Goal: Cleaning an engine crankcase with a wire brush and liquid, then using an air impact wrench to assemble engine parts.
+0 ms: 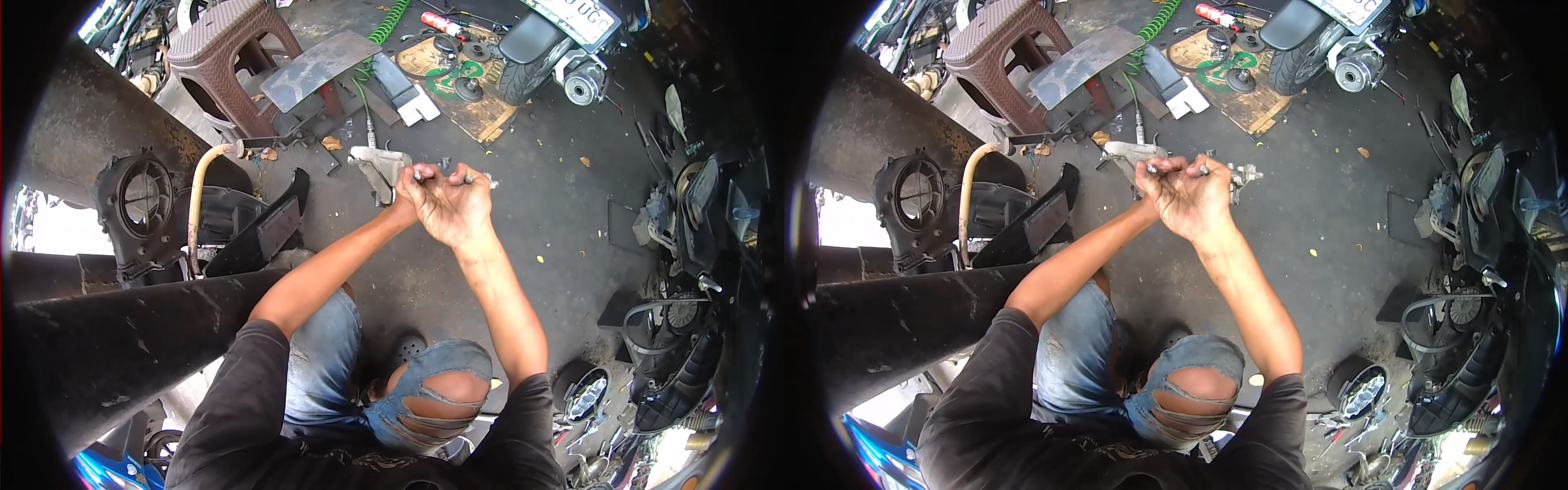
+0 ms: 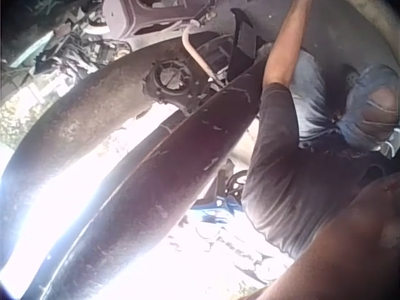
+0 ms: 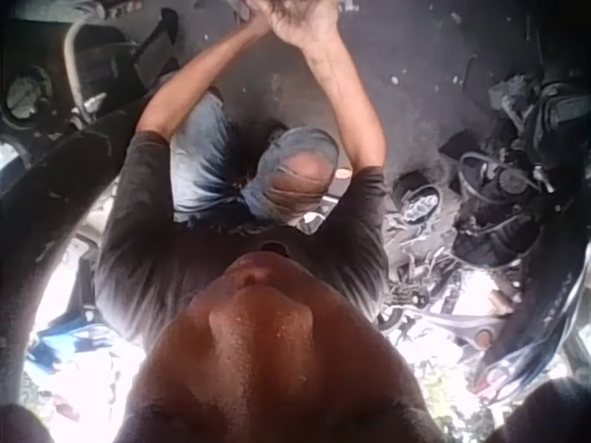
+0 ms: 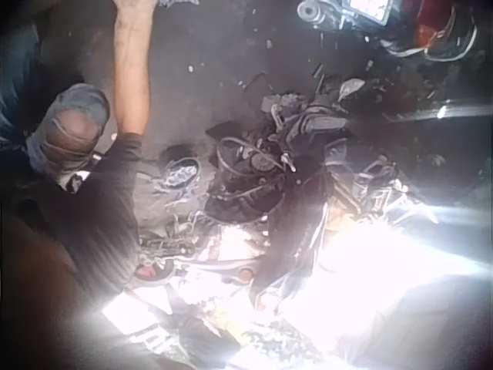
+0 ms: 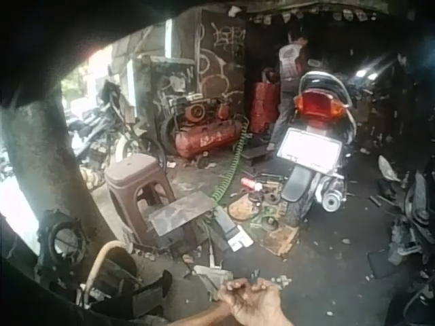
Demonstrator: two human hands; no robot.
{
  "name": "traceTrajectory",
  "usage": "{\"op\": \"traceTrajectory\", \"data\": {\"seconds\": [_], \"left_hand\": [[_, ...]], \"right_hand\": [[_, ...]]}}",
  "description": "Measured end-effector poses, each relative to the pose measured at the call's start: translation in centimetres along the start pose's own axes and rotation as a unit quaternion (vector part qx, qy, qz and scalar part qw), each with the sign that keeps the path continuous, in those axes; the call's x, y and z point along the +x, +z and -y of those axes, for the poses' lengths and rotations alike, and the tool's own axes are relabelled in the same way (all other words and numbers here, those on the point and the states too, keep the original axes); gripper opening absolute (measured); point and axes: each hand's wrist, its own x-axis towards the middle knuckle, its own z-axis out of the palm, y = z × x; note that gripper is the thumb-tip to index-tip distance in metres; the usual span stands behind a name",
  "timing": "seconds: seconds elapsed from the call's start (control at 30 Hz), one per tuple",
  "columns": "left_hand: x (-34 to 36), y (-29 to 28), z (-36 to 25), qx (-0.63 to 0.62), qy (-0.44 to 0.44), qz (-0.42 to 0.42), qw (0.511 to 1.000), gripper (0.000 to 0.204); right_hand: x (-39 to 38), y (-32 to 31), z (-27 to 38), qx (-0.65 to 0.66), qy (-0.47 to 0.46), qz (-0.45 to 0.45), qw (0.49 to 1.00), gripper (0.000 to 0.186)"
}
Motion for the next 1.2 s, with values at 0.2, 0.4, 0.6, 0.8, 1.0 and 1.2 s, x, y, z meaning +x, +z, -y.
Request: {"op": "traceTrajectory", "data": {"seconds": [0.2, 0.4, 0.6, 0.8, 1.0, 1.2], "left_hand": [[3.7, 2.0, -8.6, -0.157, -0.466, 0.039, 0.87, 0.029], [4.4, 2.4, -10.7, 0.42, -0.138, 0.264, 0.857, 0.055], [6.0, -2.6, -10.0, 0.237, -0.257, 0.086, 0.933, 0.063], [7.9, -3.1, -12.1, 0.509, -0.157, 0.11, 0.839, 0.059], [7.8, -4.3, -12.0, 0.493, -0.137, 0.124, 0.85, 0.065], [8.5, -4.0, -12.0, 0.452, -0.165, 0.137, 0.866, 0.066]], "right_hand": [[-3.0, 1.8, 0.6, -0.168, 0.06, 0.101, 0.979, 0.064], [-2.5, 0.6, 16.8, -0.566, -0.126, 0.183, 0.794, 0.065], [20.2, -15.6, 19.9, -0.825, -0.382, -0.025, 0.416, 0.033], [28.3, -15.9, 12.7, -0.972, -0.225, 0.029, 0.067, 0.041], [34.8, -16.5, 10.7, -0.977, -0.109, 0.105, -0.152, 0.045], [37.2, -17.8, 11.8, -0.952, -0.128, 0.153, -0.232, 0.026]]}}
